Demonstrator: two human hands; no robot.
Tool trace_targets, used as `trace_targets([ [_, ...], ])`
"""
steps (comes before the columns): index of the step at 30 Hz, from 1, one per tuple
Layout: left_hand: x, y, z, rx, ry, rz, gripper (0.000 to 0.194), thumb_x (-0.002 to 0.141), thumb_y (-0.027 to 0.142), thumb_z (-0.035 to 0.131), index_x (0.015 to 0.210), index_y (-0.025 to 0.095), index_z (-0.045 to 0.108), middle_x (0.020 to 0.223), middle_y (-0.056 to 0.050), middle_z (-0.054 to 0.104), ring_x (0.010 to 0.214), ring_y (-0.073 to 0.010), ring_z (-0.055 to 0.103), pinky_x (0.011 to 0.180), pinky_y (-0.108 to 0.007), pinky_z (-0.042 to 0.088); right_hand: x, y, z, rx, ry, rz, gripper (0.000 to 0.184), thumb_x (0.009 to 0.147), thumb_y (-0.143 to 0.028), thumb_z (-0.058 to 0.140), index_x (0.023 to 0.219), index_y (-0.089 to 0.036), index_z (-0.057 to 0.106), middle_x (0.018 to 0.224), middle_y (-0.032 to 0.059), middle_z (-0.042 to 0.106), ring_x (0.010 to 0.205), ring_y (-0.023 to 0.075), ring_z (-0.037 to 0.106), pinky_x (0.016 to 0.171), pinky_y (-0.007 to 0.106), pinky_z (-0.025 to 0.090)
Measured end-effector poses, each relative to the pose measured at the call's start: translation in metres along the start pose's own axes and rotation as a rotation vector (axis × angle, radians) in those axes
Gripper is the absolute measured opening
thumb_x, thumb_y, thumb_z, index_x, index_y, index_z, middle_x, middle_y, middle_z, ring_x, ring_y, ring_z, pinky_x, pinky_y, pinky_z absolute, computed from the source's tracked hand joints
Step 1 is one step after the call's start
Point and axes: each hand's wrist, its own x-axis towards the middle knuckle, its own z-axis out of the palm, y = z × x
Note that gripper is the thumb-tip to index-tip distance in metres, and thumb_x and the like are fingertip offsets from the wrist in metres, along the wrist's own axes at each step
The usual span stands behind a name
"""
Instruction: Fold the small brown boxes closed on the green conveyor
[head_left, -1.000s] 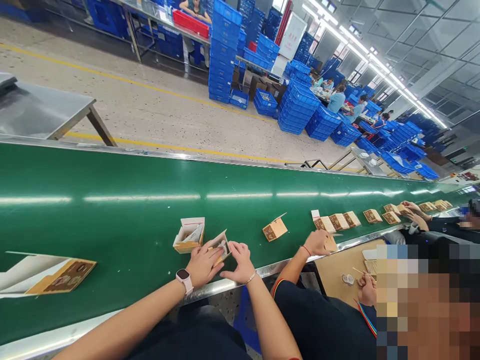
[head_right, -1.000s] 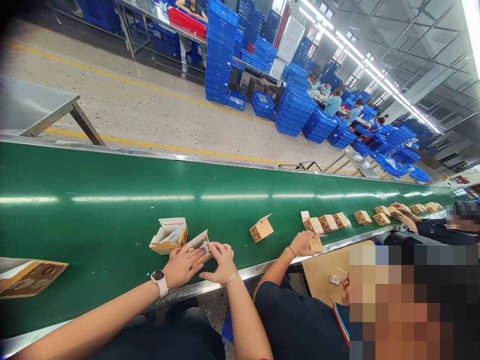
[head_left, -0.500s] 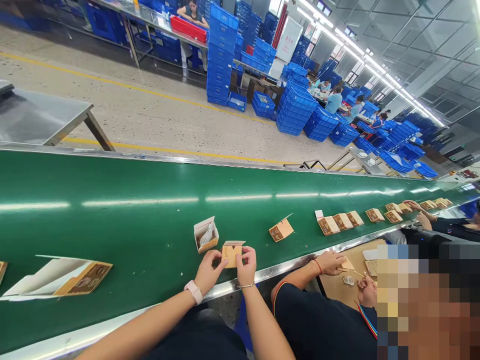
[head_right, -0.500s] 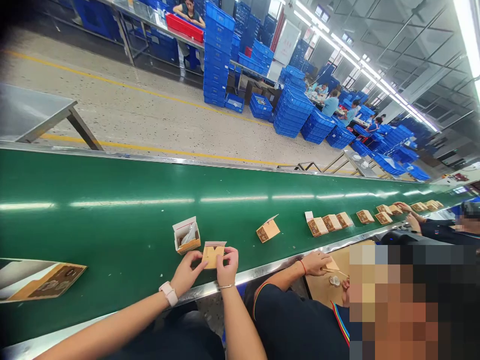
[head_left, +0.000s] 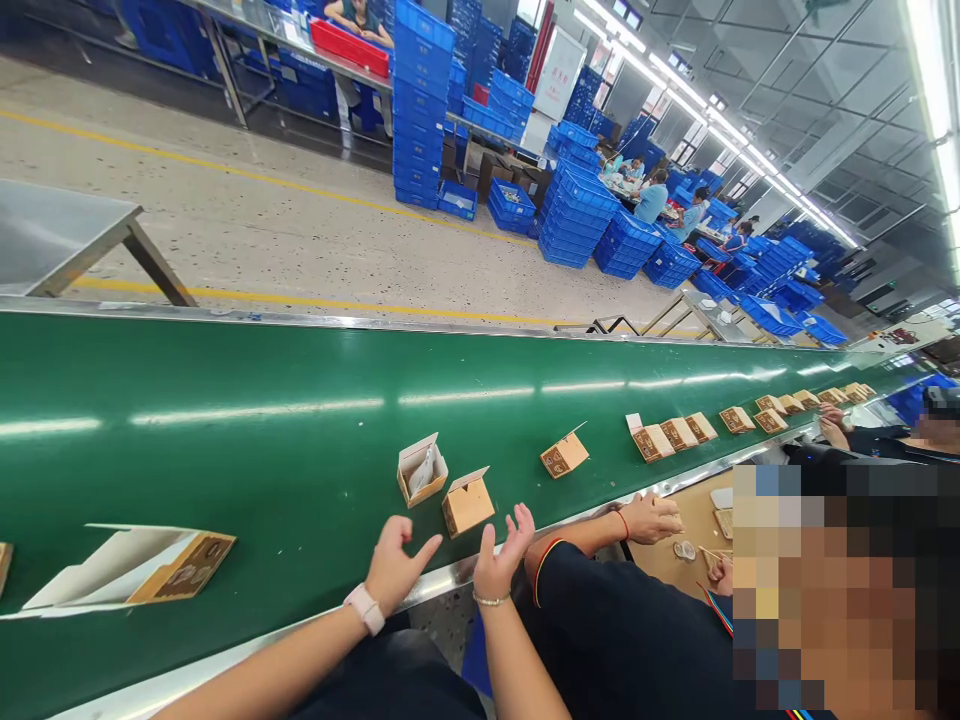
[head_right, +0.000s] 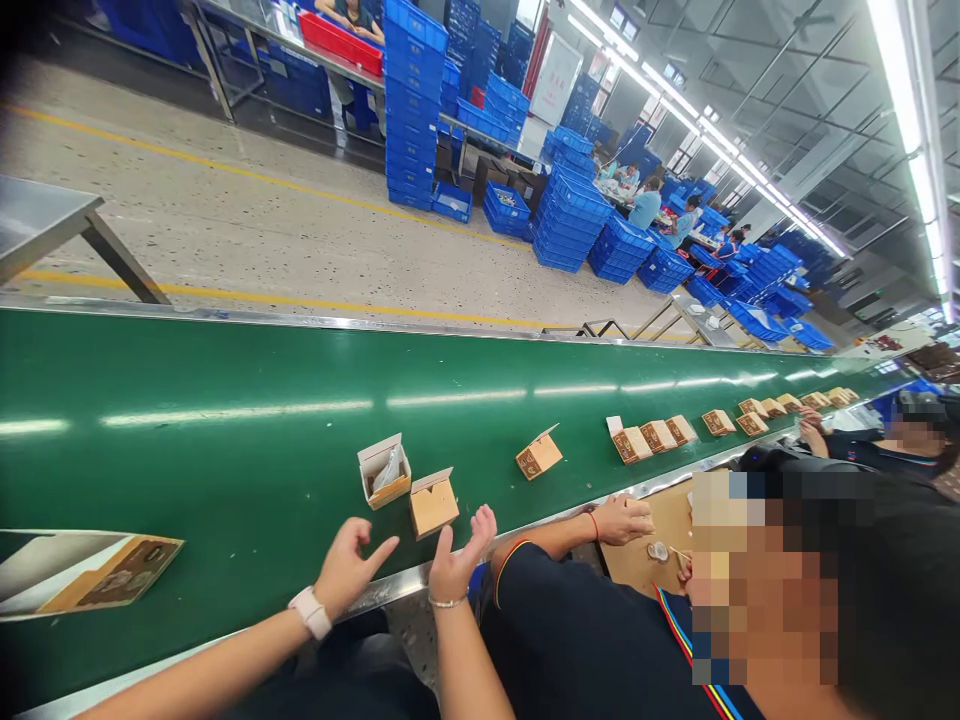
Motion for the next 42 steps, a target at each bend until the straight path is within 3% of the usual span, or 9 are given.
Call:
trace_targets([
  [3, 0.029, -0.006, -0.013, 0.042, 0.234, 0.150, 0.064, 0.049, 0.053, 0.078, 0.096, 0.020, 0.050, 0.110, -0.013, 0.057, 0.110, -0.0339, 0.055, 0.097, -0.051, 0.045, -0.004, -0.028, -0.013, 0.037, -0.065, -0.189, 0.037, 0.088, -0.031, 0.048, 0.123, -0.020, 0.041, 0.125, 0.0176, 0.046, 0.120, 0.0293, 0.049, 0.094, 0.049, 0.048],
  [9, 0.081, -0.001, -0.040, 0.036, -0.363, 0.354, 0.059, 0.062, 0.036, 0.074, 0.116, 0.019, 0.057, 0.114, -0.009, 0.067, 0.107, -0.0290, 0.063, 0.099, -0.046, 0.050, -0.003, -0.043, 0.014, 0.119, -0.445, -0.222, 0.030, 0.085, -0.024, 0.051, 0.115, -0.020, 0.052, 0.103, 0.0103, 0.061, 0.092, 0.0214, 0.062, 0.072, 0.033, 0.054],
  [17, 0.039, -0.057, -0.097, 0.144, -0.378, 0.457, 0.073, 0.066, 0.046, 0.076, 0.130, 0.019, 0.052, 0.129, -0.013, 0.062, 0.116, -0.0299, 0.061, 0.099, -0.044, 0.052, 0.002, -0.028, 0.059, -0.156, -0.890, -0.442, 0.064, 0.062, -0.053, 0.082, 0.121, -0.033, 0.064, 0.133, 0.0052, 0.056, 0.126, 0.0353, 0.041, 0.095, 0.048, 0.041],
  [21, 0.029, -0.069, -0.099, 0.306, -0.113, 0.686, 0.066, 0.075, 0.045, 0.072, 0.134, 0.024, 0.051, 0.130, -0.012, 0.062, 0.121, -0.0301, 0.057, 0.098, -0.045, 0.049, 0.011, -0.028, 0.058, -0.281, -0.949, -0.488, 0.039, 0.065, -0.059, 0.081, 0.094, -0.034, 0.075, 0.132, 0.0029, 0.057, 0.123, 0.0363, 0.041, 0.092, 0.050, 0.037],
  [25, 0.019, -0.061, -0.083, 0.499, -0.196, 0.889, 0.046, 0.089, 0.039, 0.056, 0.134, 0.030, 0.054, 0.125, -0.009, 0.067, 0.123, -0.0309, 0.055, 0.089, -0.043, 0.046, 0.020, -0.021, 0.047, -0.203, -1.010, -0.564, 0.031, 0.073, -0.049, 0.078, 0.099, -0.034, 0.073, 0.122, 0.0002, 0.064, 0.120, 0.0316, 0.045, 0.090, 0.046, 0.039],
  [31, 0.024, -0.017, -0.053, 0.631, -0.350, 0.661, 0.031, 0.091, 0.035, 0.047, 0.113, 0.038, 0.068, 0.116, -0.006, 0.071, 0.124, -0.0339, 0.050, 0.091, -0.054, 0.036, 0.025, -0.008, 0.035, 0.193, -0.780, -0.487, 0.021, 0.086, -0.038, 0.060, 0.098, -0.025, 0.071, 0.112, 0.0057, 0.068, 0.108, 0.0222, 0.059, 0.097, 0.041, 0.045],
  [35, 0.033, 0.006, -0.048, 0.664, -0.482, 0.560, 0.035, 0.094, 0.036, 0.039, 0.095, 0.036, 0.074, 0.107, -0.004, 0.072, 0.118, -0.0306, 0.051, 0.097, -0.061, 0.030, 0.016, -0.001, 0.043, 0.118, -0.587, -0.301, 0.027, 0.089, -0.038, 0.055, 0.075, -0.021, 0.070, 0.113, 0.0103, 0.066, 0.105, 0.0234, 0.059, 0.089, 0.040, 0.049],
  [38, 0.034, 0.011, -0.045, 0.649, -0.498, 0.498, 0.034, 0.093, 0.035, 0.039, 0.101, 0.034, 0.073, 0.110, -0.005, 0.071, 0.117, -0.0299, 0.051, 0.098, -0.059, 0.032, 0.014, 0.000, 0.045, 0.015, -0.609, -0.259, 0.030, 0.090, -0.033, 0.049, 0.073, -0.020, 0.070, 0.103, 0.0092, 0.068, 0.100, 0.0230, 0.058, 0.087, 0.039, 0.047],
  [42, 0.033, 0.004, -0.040, 0.616, -0.535, 0.517, 0.033, 0.092, 0.032, 0.041, 0.104, 0.038, 0.072, 0.118, -0.004, 0.070, 0.125, -0.0319, 0.048, 0.099, -0.061, 0.031, 0.027, -0.003, 0.038, -0.165, -0.791, -0.345, 0.036, 0.083, -0.033, 0.061, 0.118, -0.022, 0.066, 0.111, 0.0070, 0.066, 0.099, 0.0245, 0.053, 0.086, 0.039, 0.043],
])
